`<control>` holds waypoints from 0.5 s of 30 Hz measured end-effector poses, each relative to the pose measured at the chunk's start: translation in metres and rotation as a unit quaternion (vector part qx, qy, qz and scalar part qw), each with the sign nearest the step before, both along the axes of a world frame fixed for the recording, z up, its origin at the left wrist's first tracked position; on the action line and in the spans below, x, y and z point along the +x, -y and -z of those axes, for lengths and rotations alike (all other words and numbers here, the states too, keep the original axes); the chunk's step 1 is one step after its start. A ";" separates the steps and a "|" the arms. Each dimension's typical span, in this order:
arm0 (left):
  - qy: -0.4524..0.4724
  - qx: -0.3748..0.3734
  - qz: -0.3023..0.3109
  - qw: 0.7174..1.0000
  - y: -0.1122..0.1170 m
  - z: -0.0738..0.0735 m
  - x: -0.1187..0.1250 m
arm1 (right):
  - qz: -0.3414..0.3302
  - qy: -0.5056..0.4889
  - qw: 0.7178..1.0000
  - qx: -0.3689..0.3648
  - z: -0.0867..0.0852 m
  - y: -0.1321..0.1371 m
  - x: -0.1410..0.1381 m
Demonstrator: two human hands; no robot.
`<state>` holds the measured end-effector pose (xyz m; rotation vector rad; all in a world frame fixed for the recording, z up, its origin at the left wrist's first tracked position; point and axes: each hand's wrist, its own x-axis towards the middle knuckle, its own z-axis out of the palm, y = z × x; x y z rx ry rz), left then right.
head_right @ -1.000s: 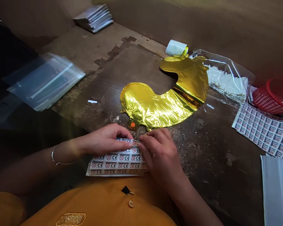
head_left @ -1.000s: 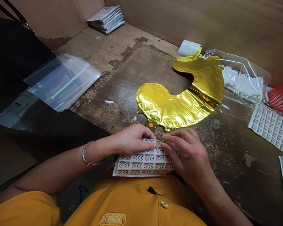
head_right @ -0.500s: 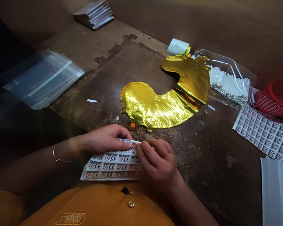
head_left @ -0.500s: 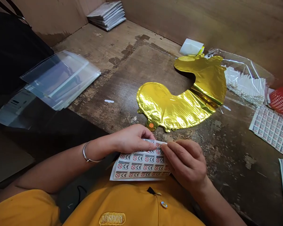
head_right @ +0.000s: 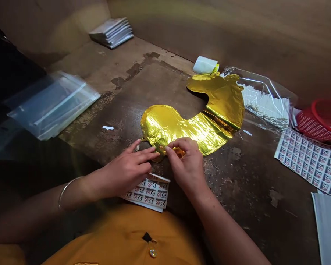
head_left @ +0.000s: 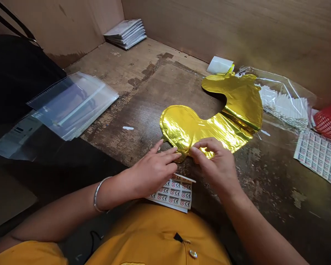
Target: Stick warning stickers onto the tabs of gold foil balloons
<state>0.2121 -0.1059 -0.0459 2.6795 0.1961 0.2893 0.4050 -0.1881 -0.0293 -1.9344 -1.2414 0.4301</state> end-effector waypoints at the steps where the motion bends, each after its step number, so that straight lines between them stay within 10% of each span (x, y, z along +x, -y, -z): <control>1: -0.001 -0.008 0.001 1.000 -0.001 0.003 0.000 | -0.005 0.008 1.000 -0.010 0.006 -0.003 -0.001; 15: 0.012 -0.042 0.012 0.999 -0.007 0.006 0.004 | -0.034 0.069 0.997 -0.023 0.022 -0.006 -0.002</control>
